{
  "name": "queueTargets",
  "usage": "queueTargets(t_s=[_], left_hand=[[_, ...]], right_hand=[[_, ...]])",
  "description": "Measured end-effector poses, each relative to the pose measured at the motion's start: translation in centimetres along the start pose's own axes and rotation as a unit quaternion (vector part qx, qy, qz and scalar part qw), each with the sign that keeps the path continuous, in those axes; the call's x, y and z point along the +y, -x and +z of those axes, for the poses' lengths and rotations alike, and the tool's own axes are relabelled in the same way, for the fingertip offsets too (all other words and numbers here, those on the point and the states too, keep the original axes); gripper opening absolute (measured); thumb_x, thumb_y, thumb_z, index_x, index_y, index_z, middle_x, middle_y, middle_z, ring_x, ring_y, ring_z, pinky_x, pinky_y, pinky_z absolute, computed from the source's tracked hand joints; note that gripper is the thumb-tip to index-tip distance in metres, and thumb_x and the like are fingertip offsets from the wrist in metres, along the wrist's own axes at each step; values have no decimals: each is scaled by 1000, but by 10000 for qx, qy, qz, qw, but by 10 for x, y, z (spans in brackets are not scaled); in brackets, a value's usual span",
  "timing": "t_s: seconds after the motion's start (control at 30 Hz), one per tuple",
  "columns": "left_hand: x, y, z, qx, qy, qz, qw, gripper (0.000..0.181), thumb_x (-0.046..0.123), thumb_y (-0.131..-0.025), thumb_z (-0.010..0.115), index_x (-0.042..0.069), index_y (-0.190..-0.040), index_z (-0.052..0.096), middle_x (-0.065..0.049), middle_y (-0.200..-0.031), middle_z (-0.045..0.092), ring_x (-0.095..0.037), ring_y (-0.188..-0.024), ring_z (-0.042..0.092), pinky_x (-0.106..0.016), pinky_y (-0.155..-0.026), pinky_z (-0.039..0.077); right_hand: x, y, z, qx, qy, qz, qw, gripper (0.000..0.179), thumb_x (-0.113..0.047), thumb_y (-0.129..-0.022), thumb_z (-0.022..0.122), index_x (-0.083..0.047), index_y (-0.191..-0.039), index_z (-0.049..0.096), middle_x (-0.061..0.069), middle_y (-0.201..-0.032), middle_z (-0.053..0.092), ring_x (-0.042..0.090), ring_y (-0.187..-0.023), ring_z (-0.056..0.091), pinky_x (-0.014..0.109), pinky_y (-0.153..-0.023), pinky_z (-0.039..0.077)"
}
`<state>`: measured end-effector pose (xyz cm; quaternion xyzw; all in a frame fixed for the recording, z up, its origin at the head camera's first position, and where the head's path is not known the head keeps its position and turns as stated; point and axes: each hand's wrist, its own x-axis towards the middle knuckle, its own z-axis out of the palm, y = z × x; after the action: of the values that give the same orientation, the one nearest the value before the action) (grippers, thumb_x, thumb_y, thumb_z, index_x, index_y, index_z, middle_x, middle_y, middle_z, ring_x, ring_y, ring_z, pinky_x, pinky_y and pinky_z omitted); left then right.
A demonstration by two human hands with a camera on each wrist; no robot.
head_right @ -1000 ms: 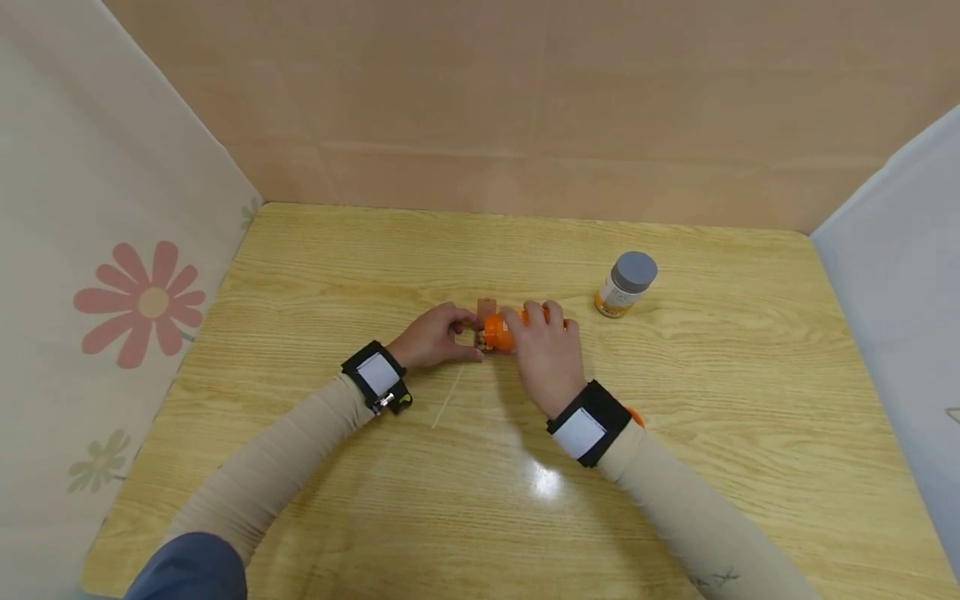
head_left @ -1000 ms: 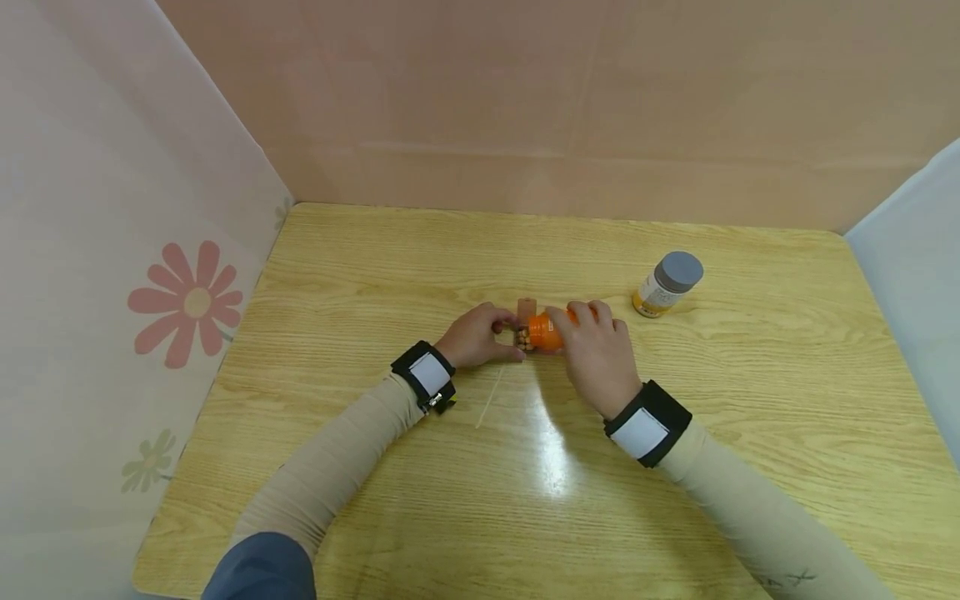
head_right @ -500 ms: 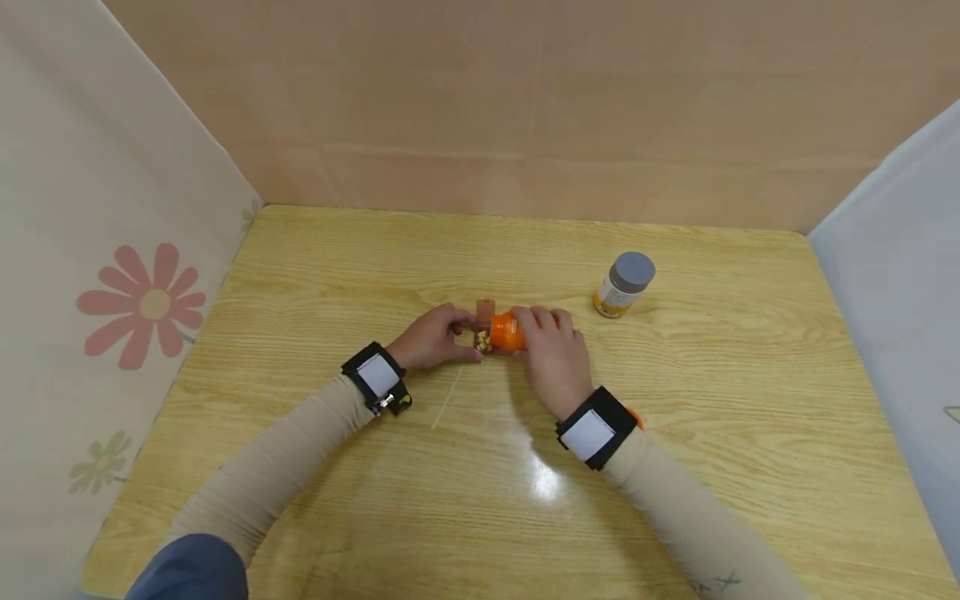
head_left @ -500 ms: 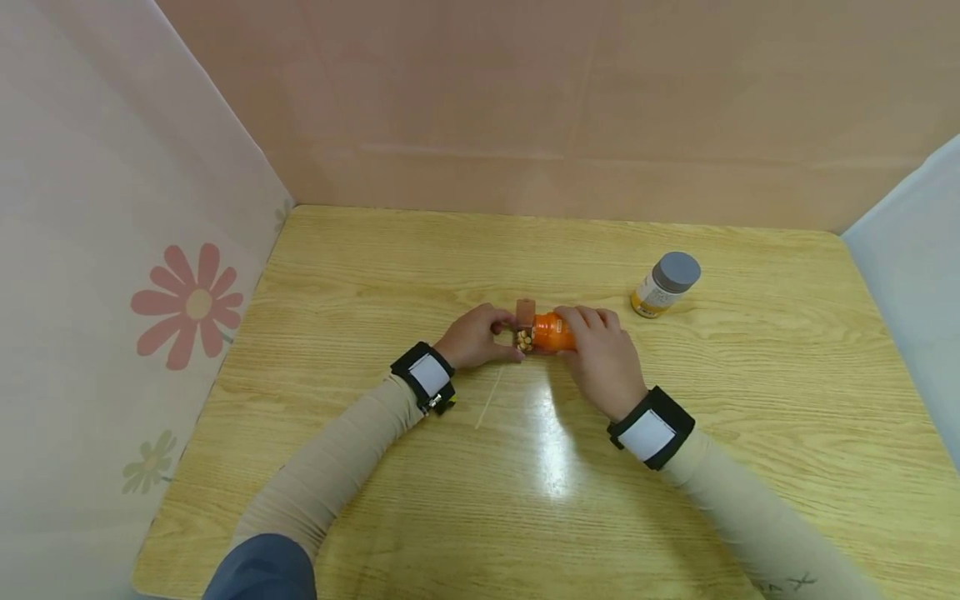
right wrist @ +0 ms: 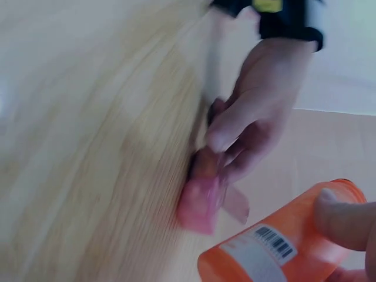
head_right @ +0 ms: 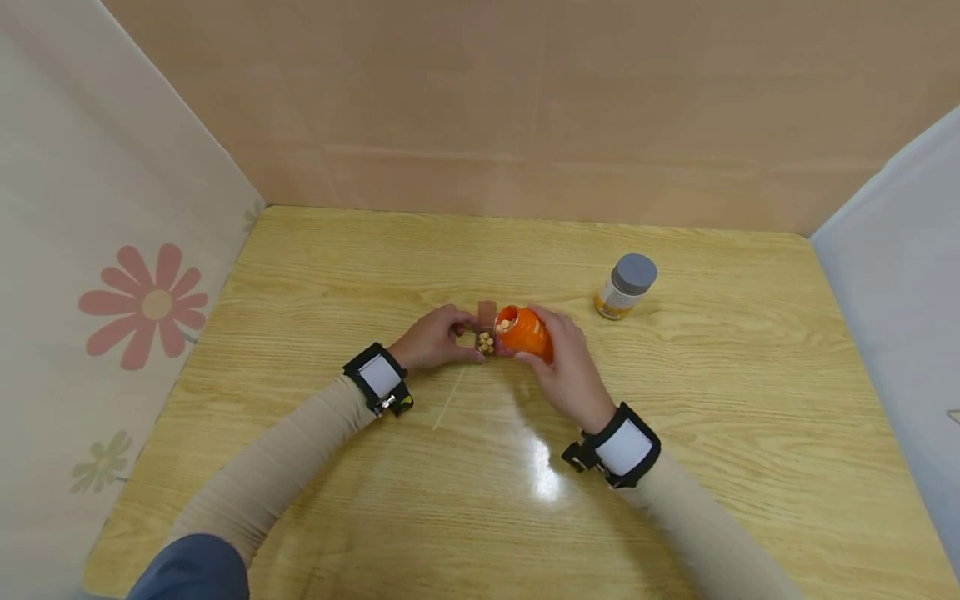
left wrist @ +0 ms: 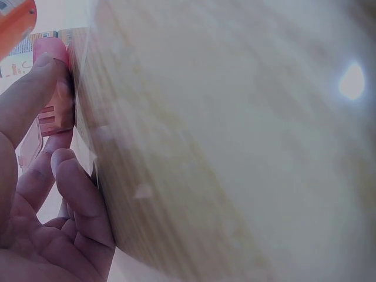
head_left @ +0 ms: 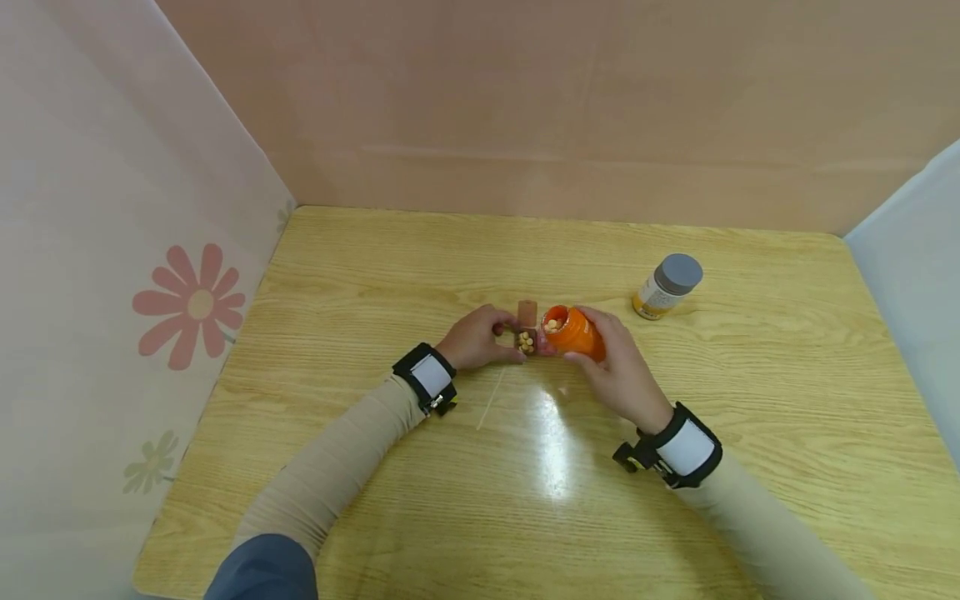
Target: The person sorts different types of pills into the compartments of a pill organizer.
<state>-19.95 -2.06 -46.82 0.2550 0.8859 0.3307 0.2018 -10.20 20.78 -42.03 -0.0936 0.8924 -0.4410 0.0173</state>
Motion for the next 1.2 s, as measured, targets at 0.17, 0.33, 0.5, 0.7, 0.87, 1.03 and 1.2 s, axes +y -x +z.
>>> queueTargets(t_s=[0.17,0.33,0.5,0.7,0.87,1.03,1.2], left_hand=[[-1,-1,1,40,-56,42,10000,50,37,-81,87,11,-121,71,-2,-96,59,-16,-89,51,-26,-73,41],[-2,-3,3,23,-112,2,9999,49,38,-82,87,12,-121,71,-2,-96,59,-16,-89,50,-26,-71,40],[-2,-3,4,34,-125,-7,9999,49,37,-83,87,12,-121,71,-2,-96,59,-16,-89,50,-26,-71,40],[0,-2,3,27,-126,-27,9999,49,36,-83,86,11,-123,71,-2,-98,60,-16,-91,51,-26,-73,41],[2,1,0,33,-94,-45,9999,50,35,-82,87,11,-123,71,-2,-101,62,-16,-92,52,-27,-75,43],[3,1,0,49,-147,-11,9999,51,35,-82,87,11,-124,71,-2,-100,62,-16,-92,52,-27,-75,44],[2,1,1,56,-134,-53,9999,52,37,-82,87,11,-124,70,-2,-101,61,-16,-92,52,-27,-75,44]], right_hand=[[0,6,-1,-291,-1312,61,9909,59,1,-99,63,1,-150,36,21,-146,44,35,-127,48,31,-98,52],[0,11,2,-327,-2027,21,9787,60,3,-98,62,0,-151,33,20,-146,46,22,-130,47,20,-99,47],[3,16,4,-276,-2102,-188,9771,58,4,-97,63,1,-148,35,20,-144,51,9,-127,51,20,-105,42],[6,22,10,-349,-2263,-301,9730,60,8,-92,69,4,-142,37,23,-138,55,8,-123,57,20,-105,44],[7,31,18,-666,-2196,-395,9725,62,6,-89,73,2,-139,37,23,-133,60,9,-119,60,20,-102,46],[7,39,28,-925,-2205,-411,9701,65,9,-84,77,3,-136,39,23,-130,60,12,-115,62,22,-98,49],[9,45,35,-1066,-2141,-313,9705,67,8,-82,79,2,-135,40,23,-131,62,23,-116,63,24,-99,49]])
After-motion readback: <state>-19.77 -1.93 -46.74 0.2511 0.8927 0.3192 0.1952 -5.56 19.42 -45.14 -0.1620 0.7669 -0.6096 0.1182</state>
